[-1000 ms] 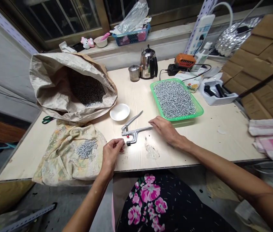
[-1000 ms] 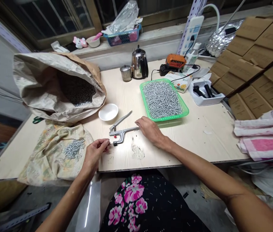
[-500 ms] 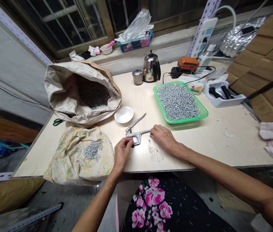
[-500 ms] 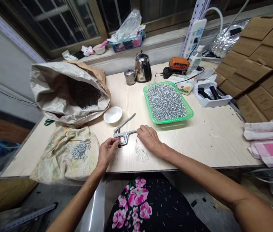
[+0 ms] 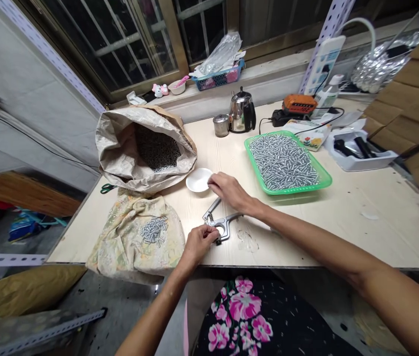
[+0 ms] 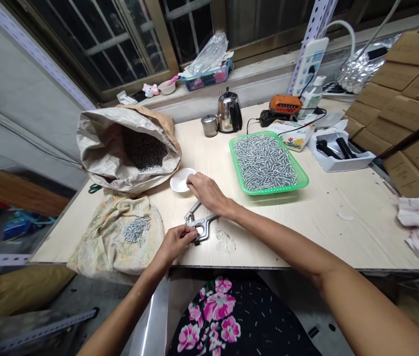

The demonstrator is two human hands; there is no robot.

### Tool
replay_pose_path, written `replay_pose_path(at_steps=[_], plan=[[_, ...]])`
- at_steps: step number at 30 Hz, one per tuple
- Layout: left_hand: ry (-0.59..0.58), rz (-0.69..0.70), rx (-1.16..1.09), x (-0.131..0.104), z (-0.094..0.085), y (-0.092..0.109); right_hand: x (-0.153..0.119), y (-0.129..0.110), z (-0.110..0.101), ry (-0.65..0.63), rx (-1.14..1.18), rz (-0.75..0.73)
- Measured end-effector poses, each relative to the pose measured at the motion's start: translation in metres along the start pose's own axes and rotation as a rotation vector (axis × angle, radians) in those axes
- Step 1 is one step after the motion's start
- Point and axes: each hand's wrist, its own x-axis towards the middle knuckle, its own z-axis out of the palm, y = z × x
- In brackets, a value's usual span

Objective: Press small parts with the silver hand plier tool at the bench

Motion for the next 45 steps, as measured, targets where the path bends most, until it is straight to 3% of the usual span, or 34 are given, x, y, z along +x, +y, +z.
replay_pose_path(at_steps=[2, 4, 8, 12, 24, 30, 39, 45], plan=[[0.013, -0.032, -0.051, -0.007, -0.002, 0.000, 0.012, -0.004, -0.001, -0.019, -0.018, 0.000], [0.077, -0.052, -0.081, -0.014, -0.006, 0.002, 0.005, -0.005, -0.005, -0.071, -0.080, -0.025], [0.192, -0.047, -0.083, -0.020, -0.012, 0.004, -0.043, 0.001, -0.018, -0.337, -0.219, -0.157], [0.197, -0.049, -0.062, -0.015, -0.007, 0.001, -0.083, 0.016, -0.015, -0.477, -0.363, -0.124], [0.271, 0.002, 0.154, -0.023, 0.006, 0.011, -0.117, 0.021, -0.005, -0.274, -0.420, -0.223], [0.272, -0.008, 0.222, -0.023, 0.007, 0.015, -0.120, 0.022, -0.003, -0.247, -0.429, -0.225], [0.148, -0.048, 0.376, -0.019, 0.001, 0.021, -0.124, 0.024, 0.001, -0.263, -0.403, -0.223], [0.072, -0.108, 0.312, -0.015, -0.002, 0.018, -0.122, 0.026, 0.002, -0.265, -0.431, -0.235]])
